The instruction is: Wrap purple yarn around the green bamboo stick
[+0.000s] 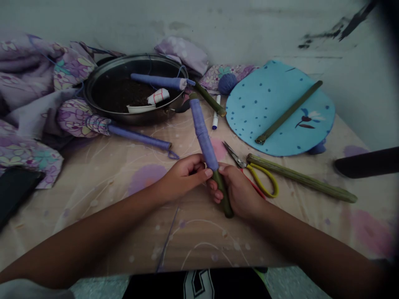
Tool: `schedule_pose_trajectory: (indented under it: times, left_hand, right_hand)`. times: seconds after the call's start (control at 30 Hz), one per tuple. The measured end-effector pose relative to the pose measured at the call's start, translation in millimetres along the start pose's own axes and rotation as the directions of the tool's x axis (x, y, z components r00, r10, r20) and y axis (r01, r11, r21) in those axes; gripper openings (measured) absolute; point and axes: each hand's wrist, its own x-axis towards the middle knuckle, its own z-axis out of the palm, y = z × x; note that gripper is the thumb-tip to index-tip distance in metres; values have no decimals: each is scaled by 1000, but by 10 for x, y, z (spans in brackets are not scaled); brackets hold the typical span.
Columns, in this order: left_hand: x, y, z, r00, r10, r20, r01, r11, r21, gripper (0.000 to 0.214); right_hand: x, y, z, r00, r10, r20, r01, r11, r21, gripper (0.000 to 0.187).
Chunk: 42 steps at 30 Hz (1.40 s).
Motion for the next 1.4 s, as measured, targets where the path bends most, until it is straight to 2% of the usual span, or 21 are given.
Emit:
schedule_pose_trajectory:
  times: [0.17, 0.37, 0.43, 0.57, 0.73, 0.87, 1.0, 1.2, 1.4]
  left_hand:
    - [-13, 11, 24, 986, 45, -160, -37, 998, 57, 22]
    - [-9, 9, 24, 971, 40, -235, -17, 995, 99, 26]
    - [0, -7, 16, 975, 36, -219, -22, 998, 65, 29]
    - [-3, -56, -11, 993, 8, -114, -8, 1000, 5, 33]
    - [-17, -107, -54, 982, 40, -182, -16, 991, 134, 28]
    - [1, -134, -58, 999, -17, -31, 16, 1000, -26, 35]
    - [27, -137, -66, 998, -21, -58, 17, 998, -60, 31]
    - [55, -103, -108, 995, -51, -90, 38, 989, -142, 39]
    - [77, -110, -134, 996, -55, -69, 41, 982, -185, 40]
  right_hand:
    - [3, -2, -5, 1000, -6, 7, 5, 1000, 14, 18]
    - [-6, 9, -15, 1000, 17, -20, -17, 1000, -8, 18]
    - [-4, 10, -16, 999, 27, -32, -27, 1000, -12, 16]
    - [-7, 20, -18, 1000, 11, 9, -11, 1000, 5, 14]
    - [-5, 48, -32, 1000, 21, -14, -21, 1000, 5, 20]
    - [11, 66, -40, 999, 48, -26, -48, 999, -17, 22]
    - [17, 81, -67, 995, 85, -48, -84, 996, 14, 25]
    - [82, 124, -137, 998, 60, 26, -60, 998, 10, 25]
    - [98, 173, -139, 998, 44, -37, -43, 998, 38, 26]
